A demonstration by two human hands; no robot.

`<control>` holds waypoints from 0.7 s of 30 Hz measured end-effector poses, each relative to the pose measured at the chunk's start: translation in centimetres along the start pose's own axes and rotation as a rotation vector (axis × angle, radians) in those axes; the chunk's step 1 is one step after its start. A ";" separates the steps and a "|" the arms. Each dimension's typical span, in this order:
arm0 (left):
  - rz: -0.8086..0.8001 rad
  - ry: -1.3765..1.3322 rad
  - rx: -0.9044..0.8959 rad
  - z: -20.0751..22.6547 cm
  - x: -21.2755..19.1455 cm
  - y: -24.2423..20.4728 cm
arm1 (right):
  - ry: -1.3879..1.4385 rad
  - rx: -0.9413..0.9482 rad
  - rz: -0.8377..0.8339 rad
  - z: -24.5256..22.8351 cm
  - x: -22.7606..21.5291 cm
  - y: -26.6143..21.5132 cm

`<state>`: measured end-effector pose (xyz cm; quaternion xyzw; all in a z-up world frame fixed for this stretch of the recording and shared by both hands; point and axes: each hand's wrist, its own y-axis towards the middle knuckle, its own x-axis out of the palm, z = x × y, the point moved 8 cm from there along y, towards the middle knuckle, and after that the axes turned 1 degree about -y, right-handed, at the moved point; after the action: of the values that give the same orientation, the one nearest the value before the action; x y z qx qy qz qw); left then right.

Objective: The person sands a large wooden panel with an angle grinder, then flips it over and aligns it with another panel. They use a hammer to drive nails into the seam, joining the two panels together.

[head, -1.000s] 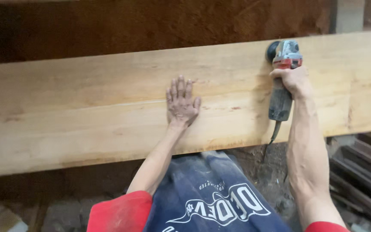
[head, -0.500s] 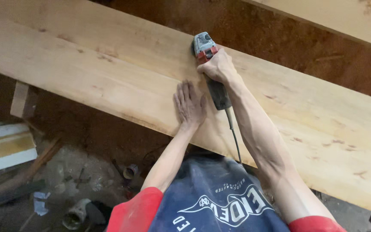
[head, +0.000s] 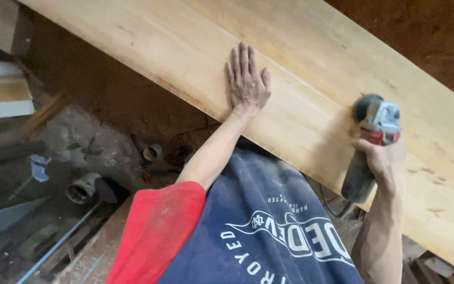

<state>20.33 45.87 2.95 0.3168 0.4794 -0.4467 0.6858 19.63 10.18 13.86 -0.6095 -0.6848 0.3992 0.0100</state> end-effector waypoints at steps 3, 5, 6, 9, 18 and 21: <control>-0.044 -0.003 -0.014 0.0 0.4 0.2 | -0.042 0.045 0.014 1.3 -0.6 -0.5; -0.009 -0.026 -0.003 -0.1 -0.1 -0.2 | -0.057 0.054 -0.012 0.5 1.5 -0.4; 0.013 -0.039 0.008 -0.4 -0.4 0.2 | -0.058 0.032 -0.026 -0.7 3.3 0.1; -0.001 -0.089 0.101 -2.0 -1.0 0.3 | -0.144 -0.097 -0.093 -5.9 9.2 1.0; 0.041 0.126 -0.026 -22.7 -7.2 6.8 | -0.405 -0.179 -0.269 -20.4 28.2 2.3; -0.183 0.214 -0.108 -30.3 -8.1 10.8 | -0.479 -0.240 -0.244 -24.8 34.2 2.9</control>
<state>17.71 78.80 0.36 0.2802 0.6002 -0.4445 0.6030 25.68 52.10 12.91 -0.4078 -0.7783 0.4438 -0.1758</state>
